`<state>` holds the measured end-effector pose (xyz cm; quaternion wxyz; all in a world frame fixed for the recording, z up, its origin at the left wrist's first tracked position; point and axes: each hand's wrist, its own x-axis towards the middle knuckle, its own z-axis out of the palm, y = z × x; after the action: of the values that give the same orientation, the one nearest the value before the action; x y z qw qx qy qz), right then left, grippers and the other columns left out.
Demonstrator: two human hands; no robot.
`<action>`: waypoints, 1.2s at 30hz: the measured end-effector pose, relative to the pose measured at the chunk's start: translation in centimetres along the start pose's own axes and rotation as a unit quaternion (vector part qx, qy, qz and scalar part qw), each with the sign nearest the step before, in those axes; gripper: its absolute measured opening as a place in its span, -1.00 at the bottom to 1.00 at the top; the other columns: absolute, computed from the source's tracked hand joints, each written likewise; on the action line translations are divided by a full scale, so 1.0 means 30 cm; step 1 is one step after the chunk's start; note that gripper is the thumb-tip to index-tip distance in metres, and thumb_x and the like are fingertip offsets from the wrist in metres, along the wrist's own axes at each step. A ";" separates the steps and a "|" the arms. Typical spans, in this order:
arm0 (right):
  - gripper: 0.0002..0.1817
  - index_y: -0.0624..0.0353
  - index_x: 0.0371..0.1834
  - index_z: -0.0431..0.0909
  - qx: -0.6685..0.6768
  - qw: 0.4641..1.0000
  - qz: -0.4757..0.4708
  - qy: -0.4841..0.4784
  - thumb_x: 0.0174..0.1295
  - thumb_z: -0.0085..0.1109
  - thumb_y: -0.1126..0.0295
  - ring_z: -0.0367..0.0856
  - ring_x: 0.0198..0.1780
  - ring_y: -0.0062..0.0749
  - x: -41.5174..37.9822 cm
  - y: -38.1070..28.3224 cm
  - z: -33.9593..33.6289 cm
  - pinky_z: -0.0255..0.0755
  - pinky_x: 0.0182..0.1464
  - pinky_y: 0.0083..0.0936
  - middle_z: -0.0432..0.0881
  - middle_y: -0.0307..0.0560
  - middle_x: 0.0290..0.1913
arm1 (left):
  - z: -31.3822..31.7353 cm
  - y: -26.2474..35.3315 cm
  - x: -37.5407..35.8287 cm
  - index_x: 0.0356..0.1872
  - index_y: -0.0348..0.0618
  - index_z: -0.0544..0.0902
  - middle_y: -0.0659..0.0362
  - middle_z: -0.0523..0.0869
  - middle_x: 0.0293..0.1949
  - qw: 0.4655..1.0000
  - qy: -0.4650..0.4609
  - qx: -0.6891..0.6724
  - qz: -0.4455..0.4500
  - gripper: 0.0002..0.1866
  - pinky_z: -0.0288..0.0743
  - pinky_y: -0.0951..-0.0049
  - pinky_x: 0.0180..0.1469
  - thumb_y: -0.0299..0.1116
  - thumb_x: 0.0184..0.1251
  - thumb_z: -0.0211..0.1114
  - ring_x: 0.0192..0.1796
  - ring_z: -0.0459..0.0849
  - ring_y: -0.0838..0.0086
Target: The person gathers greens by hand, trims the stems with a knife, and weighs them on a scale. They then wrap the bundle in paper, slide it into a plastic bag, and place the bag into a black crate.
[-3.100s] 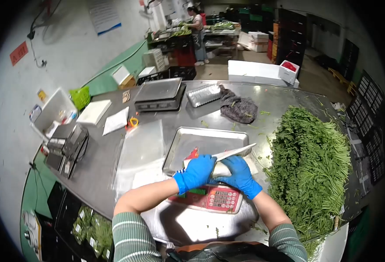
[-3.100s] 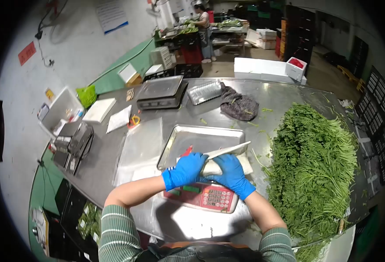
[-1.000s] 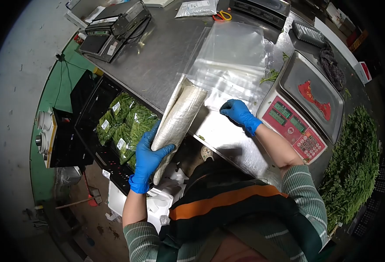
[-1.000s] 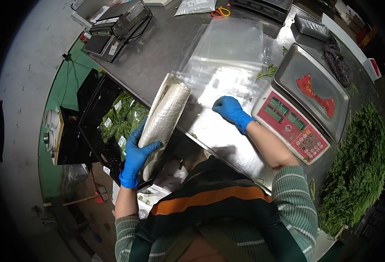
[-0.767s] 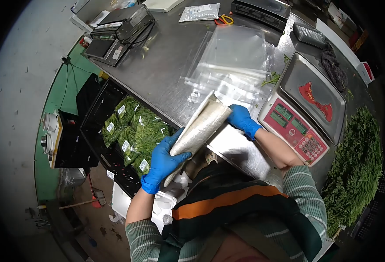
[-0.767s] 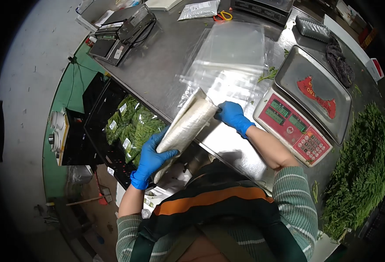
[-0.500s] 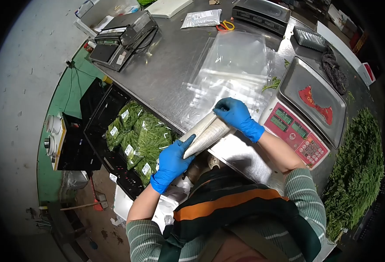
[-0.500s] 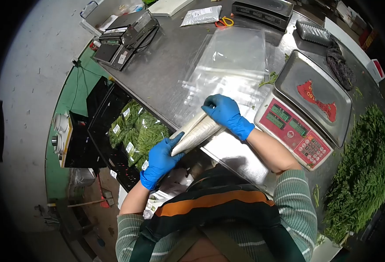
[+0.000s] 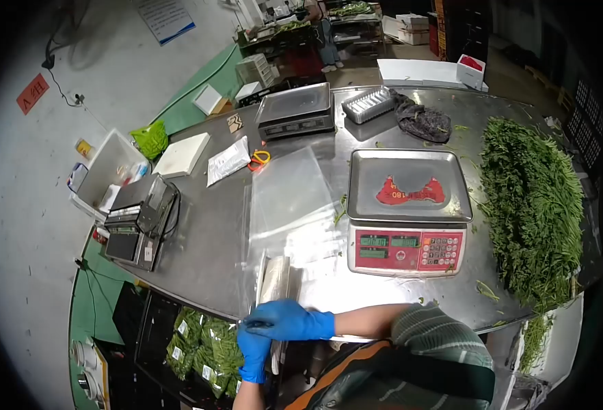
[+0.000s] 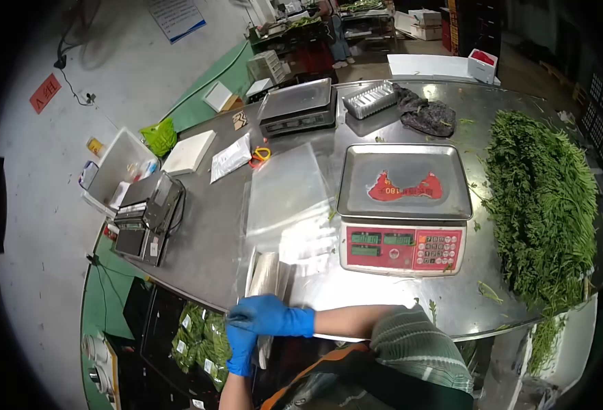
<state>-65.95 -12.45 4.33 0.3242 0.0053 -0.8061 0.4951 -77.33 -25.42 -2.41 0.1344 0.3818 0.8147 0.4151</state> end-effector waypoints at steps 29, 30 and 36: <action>-0.67 0.33 -0.40 0.58 0.147 0.929 0.339 0.010 0.13 0.08 0.21 0.42 -0.54 -0.64 0.123 0.165 -0.381 0.33 -0.50 -0.64 0.54 -0.20 -0.55 | -0.273 0.370 0.259 0.09 -0.06 0.40 0.06 0.38 0.15 0.945 -0.045 0.217 0.239 -0.39 0.48 0.31 -0.22 -0.69 -0.14 0.08 -0.17 0.55 0.04; -0.66 0.33 -0.48 0.56 0.140 0.932 0.333 -0.021 0.13 0.05 0.21 0.43 -0.63 -0.61 0.156 0.148 -0.416 0.32 -0.60 -0.64 0.52 -0.17 -0.61 | -0.306 0.450 0.268 0.16 0.01 0.38 0.09 0.38 0.18 0.951 -0.106 0.257 0.136 -0.36 0.45 0.41 -0.04 -0.74 -0.06 0.04 0.10 0.49 0.27; -0.70 0.40 -0.23 0.48 0.109 0.921 0.366 -0.070 0.20 -0.05 0.32 0.51 -0.68 -0.52 0.273 -0.041 -0.477 0.37 -0.68 -0.68 0.54 -0.06 -0.57 | -0.403 0.570 0.309 0.15 -0.01 0.42 0.22 0.52 0.07 0.974 -0.210 0.075 -0.037 -0.34 0.46 0.62 -0.28 -0.73 -0.10 -0.10 -0.29 0.52 0.68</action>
<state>-64.60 0.96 13.92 0.0602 -0.2205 -0.7132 0.6626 -81.31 -19.35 19.29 0.2884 0.4394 0.8107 0.2579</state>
